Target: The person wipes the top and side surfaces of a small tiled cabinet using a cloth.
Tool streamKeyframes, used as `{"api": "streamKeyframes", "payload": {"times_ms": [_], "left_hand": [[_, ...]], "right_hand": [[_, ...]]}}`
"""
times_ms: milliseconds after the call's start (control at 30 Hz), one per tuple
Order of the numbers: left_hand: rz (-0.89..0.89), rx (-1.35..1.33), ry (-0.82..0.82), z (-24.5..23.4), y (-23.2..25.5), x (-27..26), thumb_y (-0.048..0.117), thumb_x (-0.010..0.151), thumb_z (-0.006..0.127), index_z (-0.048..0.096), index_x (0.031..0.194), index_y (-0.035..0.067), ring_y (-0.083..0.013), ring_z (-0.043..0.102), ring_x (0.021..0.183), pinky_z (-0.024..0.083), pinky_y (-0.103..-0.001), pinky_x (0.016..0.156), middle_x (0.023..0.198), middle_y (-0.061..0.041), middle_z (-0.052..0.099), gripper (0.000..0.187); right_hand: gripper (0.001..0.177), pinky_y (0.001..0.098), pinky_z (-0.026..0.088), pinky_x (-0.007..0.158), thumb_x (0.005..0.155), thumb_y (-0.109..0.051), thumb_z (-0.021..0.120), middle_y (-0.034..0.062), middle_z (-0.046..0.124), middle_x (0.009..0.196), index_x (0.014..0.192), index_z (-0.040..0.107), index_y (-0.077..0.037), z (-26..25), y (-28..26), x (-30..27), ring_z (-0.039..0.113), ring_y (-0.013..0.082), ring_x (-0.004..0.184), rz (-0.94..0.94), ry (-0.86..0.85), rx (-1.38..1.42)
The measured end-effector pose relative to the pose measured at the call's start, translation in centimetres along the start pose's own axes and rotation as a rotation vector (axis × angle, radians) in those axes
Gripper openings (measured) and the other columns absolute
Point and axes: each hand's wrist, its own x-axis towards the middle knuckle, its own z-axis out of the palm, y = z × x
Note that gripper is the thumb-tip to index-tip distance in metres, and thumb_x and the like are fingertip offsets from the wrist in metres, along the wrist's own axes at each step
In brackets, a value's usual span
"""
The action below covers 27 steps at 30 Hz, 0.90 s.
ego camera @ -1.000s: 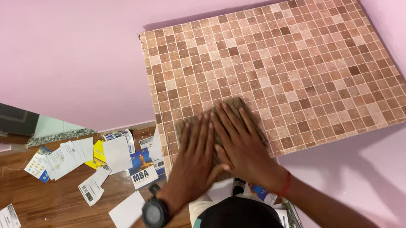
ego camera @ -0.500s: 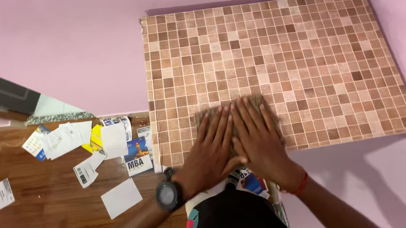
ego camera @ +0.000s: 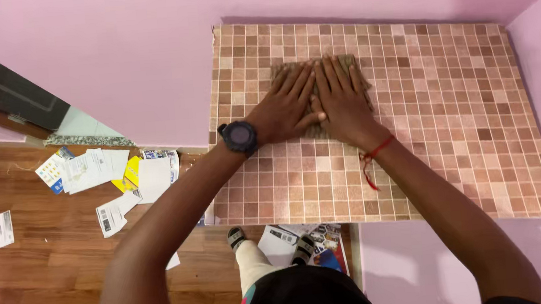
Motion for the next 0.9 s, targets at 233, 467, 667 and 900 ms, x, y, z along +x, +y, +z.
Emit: {"api": "streamKeyframes", "payload": {"times_ms": [233, 467, 667, 900], "left_hand": [[-0.04, -0.013, -0.015, 1.2, -5.2, 5.4, 0.066, 0.106, 0.014, 0.021, 0.159, -0.009, -0.0383, 0.011, 0.157, 0.006, -0.053, 0.128, 0.167, -0.029, 0.02, 0.092], [-0.114, 0.029, -0.051, 0.7, -6.3, 7.5, 0.066, 0.104, 0.011, 0.021, 0.161, -0.003, -0.034, 0.012, 0.158, 0.002, -0.054, 0.127, 0.168, -0.023, 0.02, 0.09], [-0.134, 0.029, -0.042, 0.9, -2.9, 5.8, 0.066, 0.105, 0.011, 0.021, 0.161, -0.004, -0.0347, 0.011, 0.159, 0.001, -0.055, 0.127, 0.169, -0.024, 0.019, 0.09], [-0.051, 0.026, -0.071, 0.0, 6.3, 1.0, 0.069, 0.103, 0.011, 0.017, 0.16, -0.005, -0.0378, 0.006, 0.157, -0.003, -0.06, 0.124, 0.168, -0.026, 0.013, 0.094]], "right_hand": [[0.068, 0.0549, 0.002, 0.126, 0.11, -0.04, 0.026, 0.0238, 0.015, 0.17, 0.163, 0.017, 0.001, 2.0, 4.5, 6.2, 0.007, 0.035, 0.159, 0.048, -0.027, 0.02], [0.066, 0.0534, 0.0, 0.128, 0.11, -0.04, 0.023, 0.0208, 0.013, 0.172, 0.164, 0.016, -0.003, 2.9, 6.7, 9.2, 0.007, 0.032, 0.16, 0.068, 0.005, 0.014], [0.068, 0.0514, -0.002, 0.128, 0.11, -0.042, 0.019, 0.0206, 0.011, 0.172, 0.165, 0.014, -0.002, 1.3, 5.3, 5.7, 0.004, 0.0318, 0.16, 0.069, -0.051, 0.03], [0.068, 0.0511, -0.005, 0.128, 0.111, -0.042, 0.016, 0.025, 0.01, 0.17, 0.164, 0.011, 0.001, -2.6, 1.3, -5.1, 0.001, 0.0345, 0.159, 0.016, -0.062, -0.021]]}}
